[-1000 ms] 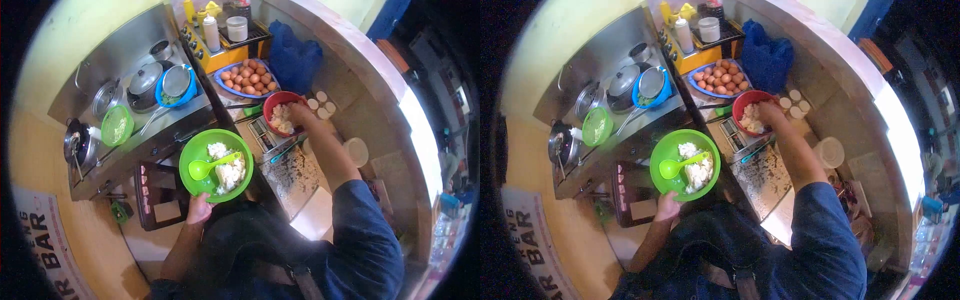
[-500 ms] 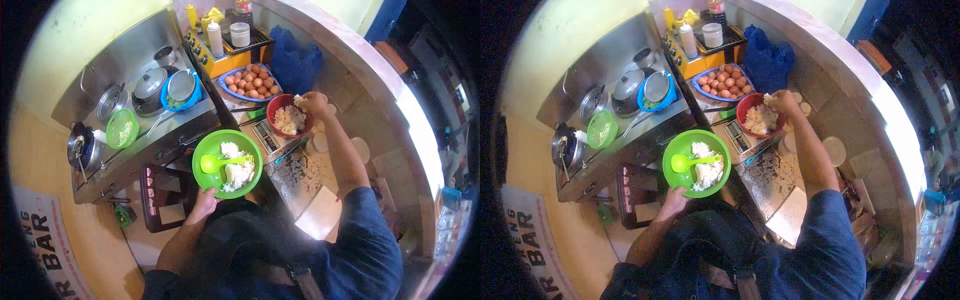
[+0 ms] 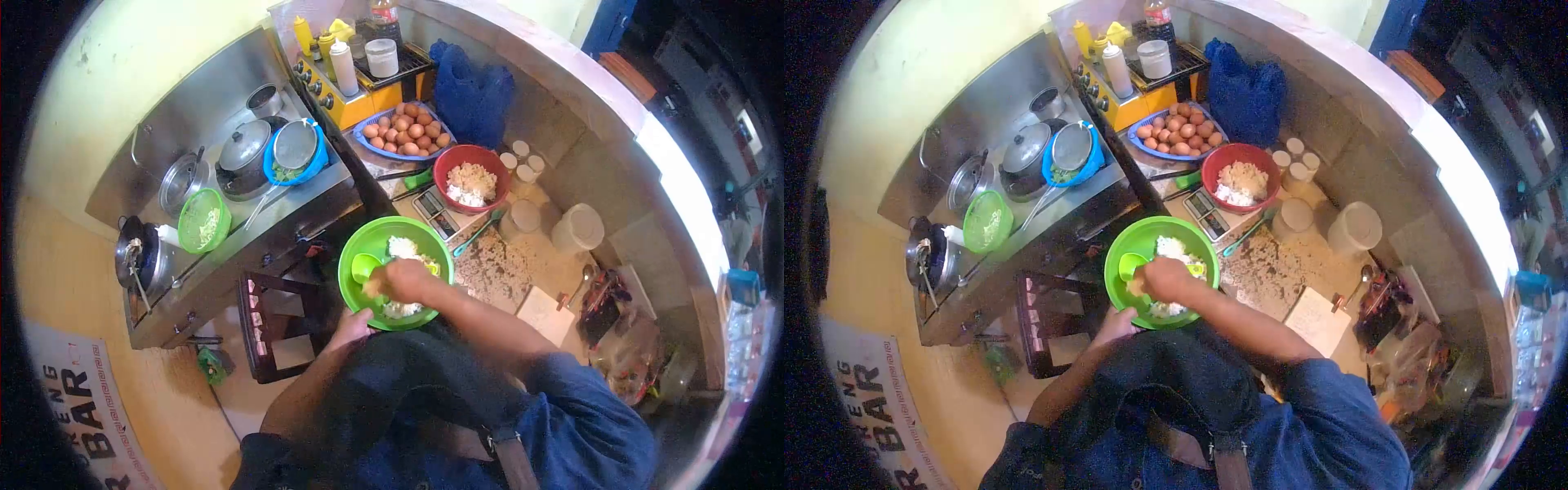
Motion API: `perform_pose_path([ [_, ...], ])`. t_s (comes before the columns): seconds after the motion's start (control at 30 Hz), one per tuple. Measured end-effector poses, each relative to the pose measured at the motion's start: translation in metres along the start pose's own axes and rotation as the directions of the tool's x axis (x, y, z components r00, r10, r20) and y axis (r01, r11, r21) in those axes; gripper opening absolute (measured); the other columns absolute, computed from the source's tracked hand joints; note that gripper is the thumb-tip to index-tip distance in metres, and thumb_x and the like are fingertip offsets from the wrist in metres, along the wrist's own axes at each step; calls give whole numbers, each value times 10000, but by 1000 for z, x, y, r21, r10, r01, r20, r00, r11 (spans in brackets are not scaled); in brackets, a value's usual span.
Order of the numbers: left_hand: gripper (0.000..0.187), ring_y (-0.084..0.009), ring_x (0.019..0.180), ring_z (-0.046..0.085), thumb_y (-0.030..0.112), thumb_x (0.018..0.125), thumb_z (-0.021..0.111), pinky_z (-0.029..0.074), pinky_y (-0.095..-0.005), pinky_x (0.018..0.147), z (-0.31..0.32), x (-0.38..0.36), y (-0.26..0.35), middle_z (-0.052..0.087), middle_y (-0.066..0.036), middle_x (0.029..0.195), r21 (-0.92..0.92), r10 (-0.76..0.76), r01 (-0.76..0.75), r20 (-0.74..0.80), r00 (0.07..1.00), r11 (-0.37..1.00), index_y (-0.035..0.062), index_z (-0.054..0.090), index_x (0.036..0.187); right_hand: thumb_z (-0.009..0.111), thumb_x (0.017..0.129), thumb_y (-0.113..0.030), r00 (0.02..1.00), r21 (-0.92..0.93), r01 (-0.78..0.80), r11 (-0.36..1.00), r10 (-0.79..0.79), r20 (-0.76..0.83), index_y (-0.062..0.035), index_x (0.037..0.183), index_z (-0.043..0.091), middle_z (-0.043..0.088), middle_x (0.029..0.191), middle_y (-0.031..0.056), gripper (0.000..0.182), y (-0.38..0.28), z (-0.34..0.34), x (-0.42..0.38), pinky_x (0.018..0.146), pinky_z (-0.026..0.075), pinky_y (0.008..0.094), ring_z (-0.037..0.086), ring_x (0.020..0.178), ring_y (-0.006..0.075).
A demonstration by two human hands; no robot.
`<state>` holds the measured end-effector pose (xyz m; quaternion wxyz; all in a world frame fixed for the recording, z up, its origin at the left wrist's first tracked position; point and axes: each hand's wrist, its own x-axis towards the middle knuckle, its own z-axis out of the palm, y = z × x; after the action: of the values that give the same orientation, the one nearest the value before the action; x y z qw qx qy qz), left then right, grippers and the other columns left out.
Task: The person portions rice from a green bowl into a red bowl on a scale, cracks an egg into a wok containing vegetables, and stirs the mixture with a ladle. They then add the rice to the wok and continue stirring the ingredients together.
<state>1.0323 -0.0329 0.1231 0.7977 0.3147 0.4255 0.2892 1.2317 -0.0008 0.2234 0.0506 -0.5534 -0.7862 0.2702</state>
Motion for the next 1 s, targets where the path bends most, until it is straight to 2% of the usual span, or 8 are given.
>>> perform_pose_path([
  [0.3, 401, -272, 1026, 598, -35, 827, 471, 528, -451, 849, -5, -6, -6, 565, -109, 1131, -244, 56, -35, 78, 995, 969, 42, 475, 1220, 564, 817, -261, 988, -80, 39, 996, -51, -146, -136, 1015, 634, 644, 840, 119, 245, -20, 29, -20, 618, 523, 431, 657, 732, 305],
  [0.5, 411, -266, 996, 609, -31, 817, 473, 543, -444, 810, 11, -18, 0, 562, -108, 1128, -134, -4, 0, -30, 1000, 991, 45, 472, 1220, 602, 788, -214, 971, 29, 77, 997, -69, -230, -108, 961, 631, 629, 883, 121, 205, -16, 33, -20, 635, 525, 423, 651, 767, 305],
  [0.57, 412, -265, 984, 614, -31, 814, 479, 549, -435, 788, -13, -4, -22, 562, -109, 1129, 155, 211, -223, 88, 973, 962, 47, 472, 1218, 613, 779, -201, 966, 38, 96, 995, -84, -245, -110, 971, 630, 629, 918, 123, 214, -14, 35, -20, 648, 528, 420, 651, 776, 307],
  [0.7, 407, -264, 979, 616, -30, 808, 492, 551, -429, 771, 1, -6, -6, 574, -96, 1101, -88, -25, 22, -32, 999, 996, 52, 476, 1206, 618, 775, -194, 947, 13, 117, 993, -107, -303, -122, 1044, 623, 617, 1064, 136, 278, -15, 31, -22, 688, 538, 404, 654, 813, 313],
  [0.83, 368, -243, 924, 623, -27, 790, 497, 545, -414, 762, 9, -12, 3, 589, -90, 1048, 12, -10, 11, -85, 996, 1000, 43, 522, 1150, 613, 781, -172, 952, 19, 127, 992, -116, -282, -131, 1106, 608, 575, 1199, 141, 328, -12, 21, -27, 725, 544, 394, 649, 862, 340],
  [0.93, 306, -208, 817, 622, 9, 783, 508, 521, -373, 694, 14, -20, 19, 607, -80, 966, 201, -46, 84, -188, 981, 976, 27, 565, 1084, 620, 766, -176, 859, -60, 107, 992, -123, -498, -145, 1086, 619, 606, 1106, 159, 322, 34, 3, -22, 749, 522, 407, 646, 835, 317],
  [0.97, 263, -189, 742, 620, 48, 789, 517, 504, -339, 621, 15, -23, 18, 623, -74, 902, 222, -11, 55, -192, 981, 974, 18, 588, 1040, 629, 764, -179, 925, 10, -198, 980, 190, -330, -127, 1013, 645, 628, 1050, 159, 255, 59, -19, -15, 756, 518, 397, 642, 832, 320],
  [1.0, 265, -185, 743, 617, 47, 787, 516, 498, -332, 626, 11, -25, 15, 624, -70, 901, 239, 11, 33, -182, 983, 971, 12, 588, 1039, 639, 764, -179, 836, 96, -102, 990, 138, -531, -100, 897, 669, 658, 917, 153, 158, 79, -56, -28, 736, 515, 403, 641, 813, 319],
])
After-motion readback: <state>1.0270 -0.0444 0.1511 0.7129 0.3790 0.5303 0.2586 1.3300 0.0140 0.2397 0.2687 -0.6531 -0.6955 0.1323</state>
